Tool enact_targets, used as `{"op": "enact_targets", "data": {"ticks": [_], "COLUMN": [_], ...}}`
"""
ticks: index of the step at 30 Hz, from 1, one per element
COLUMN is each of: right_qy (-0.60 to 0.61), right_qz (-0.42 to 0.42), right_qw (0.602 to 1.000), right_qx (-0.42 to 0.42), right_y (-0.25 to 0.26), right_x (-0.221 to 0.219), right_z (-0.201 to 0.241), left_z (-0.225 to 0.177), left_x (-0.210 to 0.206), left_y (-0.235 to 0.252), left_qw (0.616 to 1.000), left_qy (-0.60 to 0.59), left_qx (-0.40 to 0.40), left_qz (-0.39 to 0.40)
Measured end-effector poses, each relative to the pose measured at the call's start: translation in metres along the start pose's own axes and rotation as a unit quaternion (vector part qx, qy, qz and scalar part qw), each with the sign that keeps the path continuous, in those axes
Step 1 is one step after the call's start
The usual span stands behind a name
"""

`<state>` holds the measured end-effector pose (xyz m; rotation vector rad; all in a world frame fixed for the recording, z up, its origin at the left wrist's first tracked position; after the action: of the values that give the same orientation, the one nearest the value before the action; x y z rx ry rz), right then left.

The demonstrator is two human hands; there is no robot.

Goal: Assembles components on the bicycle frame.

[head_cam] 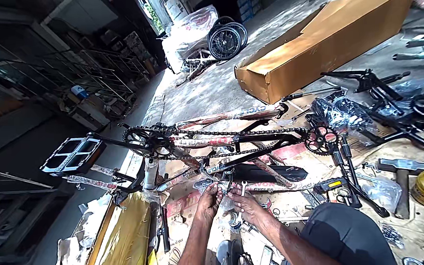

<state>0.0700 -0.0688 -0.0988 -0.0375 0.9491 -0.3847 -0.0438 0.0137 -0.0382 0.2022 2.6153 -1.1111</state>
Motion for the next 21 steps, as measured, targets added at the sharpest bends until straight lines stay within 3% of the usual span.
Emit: {"op": "enact_targets", "data": {"ticks": [21], "right_qy": [-0.002], "right_qz": [-0.024], "right_qw": [1.000], "right_qx": [0.006], "right_y": [-0.0007], "right_x": [0.0021], "right_z": [-0.0029], "left_z": [0.0060], "left_x": [-0.0047], "left_y": [-0.0026], "left_qw": [1.000], "left_qy": [-0.013], "left_qx": [-0.005], "left_qz": [-0.004]}}
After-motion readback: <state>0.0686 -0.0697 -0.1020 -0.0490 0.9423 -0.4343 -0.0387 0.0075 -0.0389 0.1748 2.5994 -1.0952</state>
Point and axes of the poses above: each hand's wrist, its own y-axis towards the middle knuckle, its own x-axis out of the back of the hand, z = x × y, the point moved 4 cm from there along y, towards the middle knuckle, and after that the axes turned 14 degrees about x, right-handed, at the moved point
